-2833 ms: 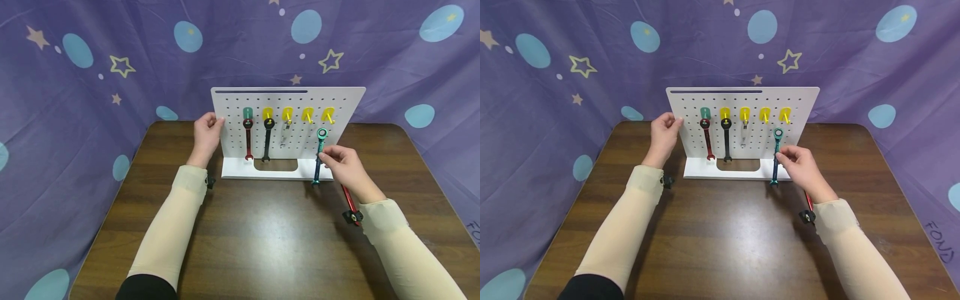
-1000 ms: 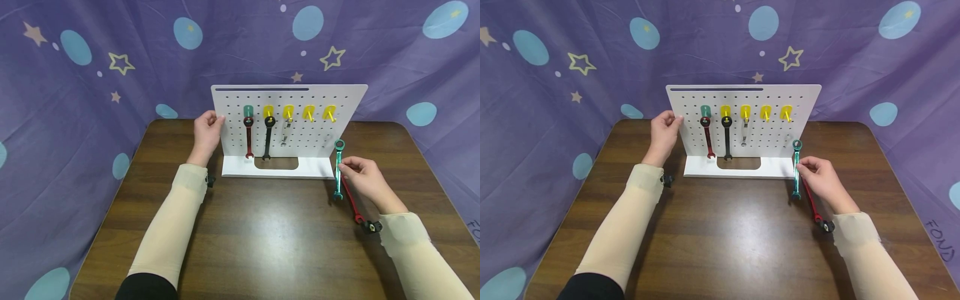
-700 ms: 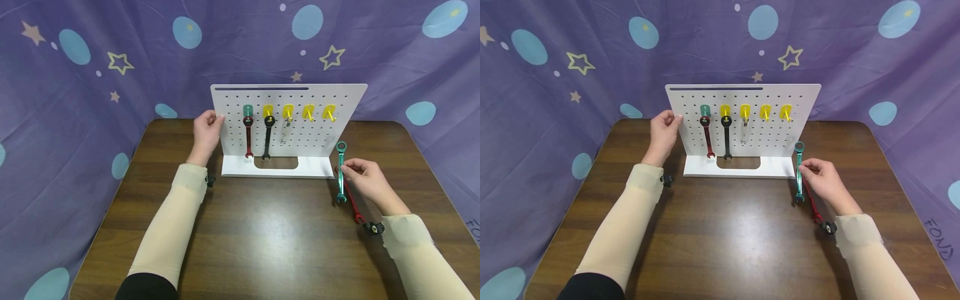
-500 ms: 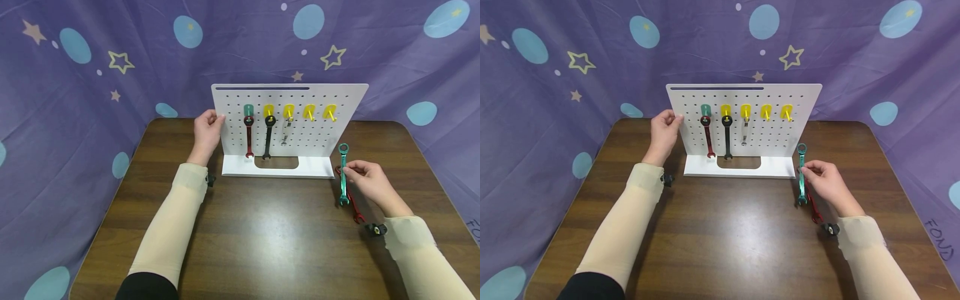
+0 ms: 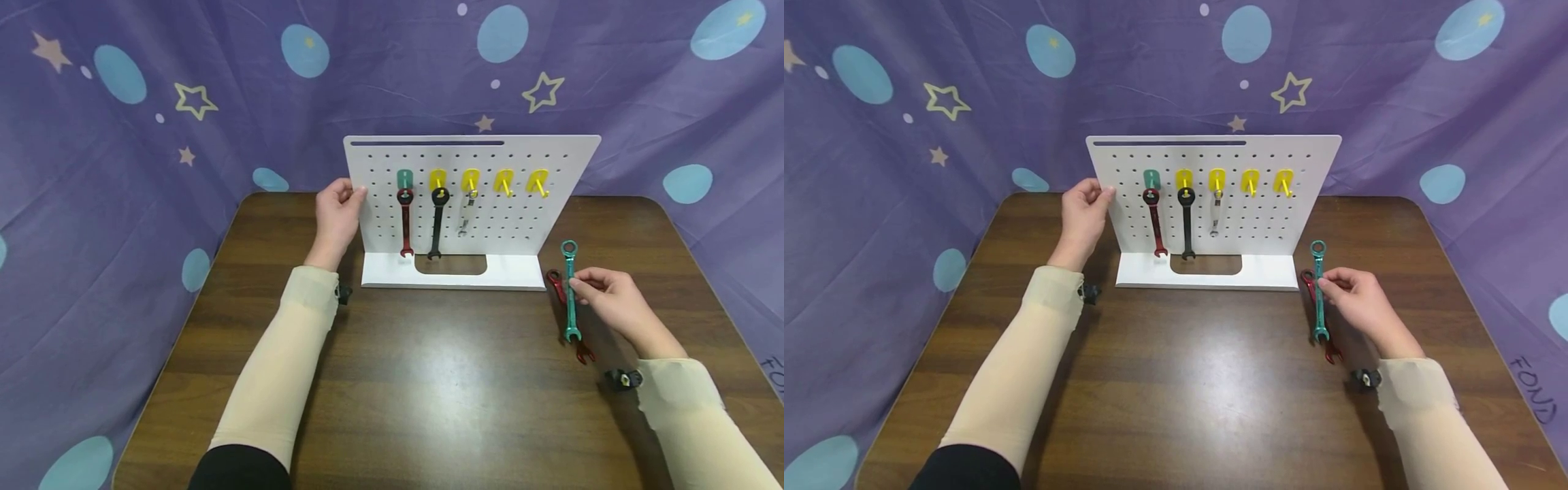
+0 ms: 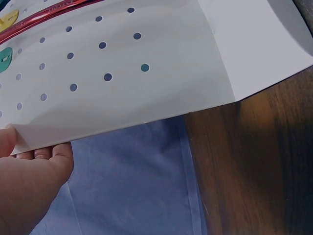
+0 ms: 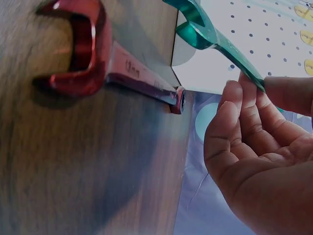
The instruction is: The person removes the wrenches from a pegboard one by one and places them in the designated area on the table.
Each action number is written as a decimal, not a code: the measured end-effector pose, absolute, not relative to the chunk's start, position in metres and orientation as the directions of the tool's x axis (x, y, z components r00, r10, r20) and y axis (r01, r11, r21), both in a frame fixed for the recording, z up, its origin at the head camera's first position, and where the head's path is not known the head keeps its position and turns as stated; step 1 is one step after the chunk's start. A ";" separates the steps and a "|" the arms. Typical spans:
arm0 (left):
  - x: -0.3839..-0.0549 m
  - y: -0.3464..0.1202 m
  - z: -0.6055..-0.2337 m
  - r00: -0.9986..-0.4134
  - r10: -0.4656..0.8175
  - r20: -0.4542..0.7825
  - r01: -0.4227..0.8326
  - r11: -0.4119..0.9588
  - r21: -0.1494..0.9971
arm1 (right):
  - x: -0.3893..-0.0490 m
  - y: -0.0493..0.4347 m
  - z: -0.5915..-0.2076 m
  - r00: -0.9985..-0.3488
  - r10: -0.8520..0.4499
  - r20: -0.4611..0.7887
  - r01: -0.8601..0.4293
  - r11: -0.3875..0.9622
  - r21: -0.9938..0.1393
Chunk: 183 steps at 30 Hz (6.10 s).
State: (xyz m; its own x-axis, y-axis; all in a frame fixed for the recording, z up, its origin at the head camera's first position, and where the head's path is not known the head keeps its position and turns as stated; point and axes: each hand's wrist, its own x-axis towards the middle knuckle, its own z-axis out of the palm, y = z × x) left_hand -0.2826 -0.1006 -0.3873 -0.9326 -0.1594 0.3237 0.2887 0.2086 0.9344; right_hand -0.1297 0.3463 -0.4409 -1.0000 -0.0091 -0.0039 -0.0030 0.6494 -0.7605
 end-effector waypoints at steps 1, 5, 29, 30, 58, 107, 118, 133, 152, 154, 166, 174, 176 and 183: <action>-0.282 -0.101 -0.387 -0.933 -0.158 0.323 0.288 0.209 0.935 | -0.129 0.347 -0.441 -1.000 -0.007 -0.012 0.005 0.651 -0.759; -0.282 -0.100 -0.387 -0.932 -0.163 0.325 0.292 0.196 0.936 | -0.129 0.350 -0.441 -1.000 -0.012 -0.028 0.014 0.647 -0.762; -0.283 -0.101 -0.386 -0.931 -0.162 0.327 0.288 0.221 0.932 | -0.123 0.366 -0.449 -0.994 -0.043 -0.100 0.048 0.653 -0.756; -0.283 -0.101 -0.386 -0.931 -0.162 0.327 0.288 0.221 0.932 | -0.123 0.367 -0.449 -0.994 -0.044 -0.101 0.048 0.652 -0.756; -0.283 -0.100 -0.386 -0.928 -0.163 0.335 0.300 0.204 0.932 | -0.119 0.379 -0.452 -0.981 -0.058 -0.188 0.102 0.667 -0.738; -0.284 -0.099 -0.387 -0.934 -0.156 0.320 0.288 0.199 0.937 | -0.123 0.382 -0.460 -0.973 -0.049 -0.225 0.101 0.786 -0.610; -0.284 -0.099 -0.387 -0.935 -0.159 0.318 0.284 0.207 0.936 | -0.122 0.380 -0.458 -0.983 -0.013 -0.182 0.092 0.829 -0.552; -0.285 -0.099 -0.388 -0.932 -0.168 0.322 0.287 0.203 0.936 | -0.124 0.381 -0.457 -0.986 -0.009 -0.168 0.082 0.845 -0.528; -0.285 -0.099 -0.386 -0.935 -0.155 0.318 0.282 0.213 0.935 | -0.122 0.382 -0.455 -0.986 0.000 -0.168 0.089 0.847 -0.525; -0.284 -0.099 -0.386 -0.936 -0.153 0.316 0.281 0.215 0.935 | -0.121 0.382 -0.456 -0.985 0.003 -0.172 0.094 0.845 -0.526; -0.283 -0.100 -0.388 -0.934 -0.160 0.319 0.286 0.200 0.937 | -0.119 0.378 -0.458 -0.993 0.005 -0.119 0.067 0.850 -0.522; -0.283 -0.100 -0.387 -0.939 -0.153 0.309 0.275 0.210 0.938 | -0.119 0.378 -0.457 -0.995 0.013 -0.094 0.061 0.845 -0.532; -0.283 -0.100 -0.387 -0.940 -0.149 0.307 0.272 0.215 0.938 | -0.119 0.377 -0.457 -0.997 0.028 -0.076 0.064 0.846 -0.529; -0.283 -0.101 -0.386 -0.940 -0.145 0.308 0.273 0.221 0.936 | -0.119 0.370 -0.452 -0.995 0.094 -0.044 0.103 0.836 -0.539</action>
